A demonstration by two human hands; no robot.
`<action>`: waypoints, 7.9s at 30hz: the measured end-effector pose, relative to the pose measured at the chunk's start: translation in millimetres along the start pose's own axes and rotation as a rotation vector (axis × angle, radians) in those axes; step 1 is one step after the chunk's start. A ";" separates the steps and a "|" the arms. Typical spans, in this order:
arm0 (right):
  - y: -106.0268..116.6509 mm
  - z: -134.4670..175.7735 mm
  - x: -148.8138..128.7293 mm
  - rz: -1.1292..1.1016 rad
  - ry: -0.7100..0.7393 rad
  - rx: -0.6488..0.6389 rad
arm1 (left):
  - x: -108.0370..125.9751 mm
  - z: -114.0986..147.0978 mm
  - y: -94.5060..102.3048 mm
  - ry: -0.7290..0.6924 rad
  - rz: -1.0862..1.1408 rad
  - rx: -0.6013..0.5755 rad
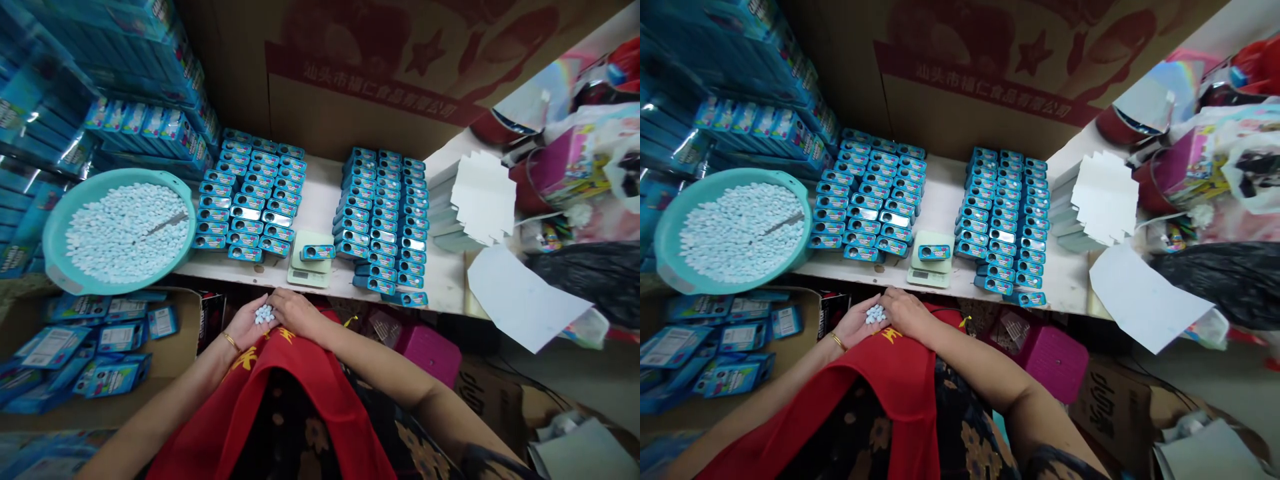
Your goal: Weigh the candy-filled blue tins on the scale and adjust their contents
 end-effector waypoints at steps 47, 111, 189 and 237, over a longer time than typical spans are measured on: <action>16.8 2.5 -6.7 0.088 0.019 -0.020 | 0.9 -0.8 -20.6 0.019 -0.057 -0.092; 74.1 11.1 24.9 0.082 0.035 0.245 | 21.9 -12.1 -57.7 -0.096 -0.019 -0.193; 29.6 -40.8 6.2 0.139 -0.027 0.000 | 54.2 41.8 89.9 -0.357 0.154 0.075; 62.0 7.8 50.2 0.374 -0.165 0.150 | 34.4 -0.5 -31.0 -0.170 -0.043 -0.111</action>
Point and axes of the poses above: each hand's wrist, its own z-axis away from the middle knuckle, its own y-axis out of the back of the hand, x = y × z, the point moved 9 cm from there along -z, towards the middle knuckle, and after that the axes turned 7 degrees about y, right-handed, at the moved point
